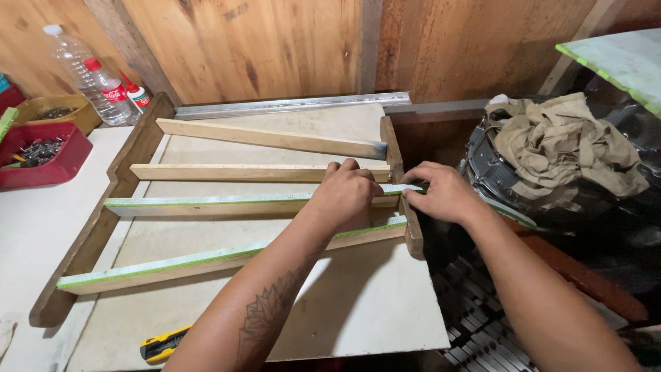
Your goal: The person measures and cuts green mesh strips using a utility knife and then attaches them to the edges of wooden frame pieces. The person handles the mesh, the knife, and the wooden frames to complete the assembly.
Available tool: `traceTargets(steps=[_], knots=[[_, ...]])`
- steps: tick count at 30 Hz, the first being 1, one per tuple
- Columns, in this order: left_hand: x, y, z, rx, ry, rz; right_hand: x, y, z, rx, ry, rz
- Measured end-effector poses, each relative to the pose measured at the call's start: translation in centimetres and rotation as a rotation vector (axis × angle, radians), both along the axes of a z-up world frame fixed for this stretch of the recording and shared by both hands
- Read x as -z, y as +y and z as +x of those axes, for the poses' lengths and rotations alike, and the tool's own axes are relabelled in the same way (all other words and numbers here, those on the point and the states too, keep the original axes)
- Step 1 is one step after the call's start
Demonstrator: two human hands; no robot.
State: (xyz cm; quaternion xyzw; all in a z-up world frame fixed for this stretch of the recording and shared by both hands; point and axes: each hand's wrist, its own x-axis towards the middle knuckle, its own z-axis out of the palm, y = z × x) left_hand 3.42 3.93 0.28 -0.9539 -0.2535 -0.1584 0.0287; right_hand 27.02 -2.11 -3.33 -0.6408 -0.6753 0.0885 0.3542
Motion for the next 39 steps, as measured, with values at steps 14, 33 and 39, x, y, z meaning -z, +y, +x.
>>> traceTargets(steps=[14, 33, 39], knots=[[0.1, 0.2, 0.0, 0.019, -0.032, 0.013, 1.0, 0.4, 0.1, -0.015, -0.007, 0.049], [-4.4, -6.4, -15.0, 0.002, -0.318, 0.071, -2.7, -4.3, -0.9, 0.143, -0.082, -0.070], [5.2, -8.3, -30.5, -0.482, 0.060, -0.263, -6.4, -11.6, -6.1, 0.336, -0.112, -0.267]])
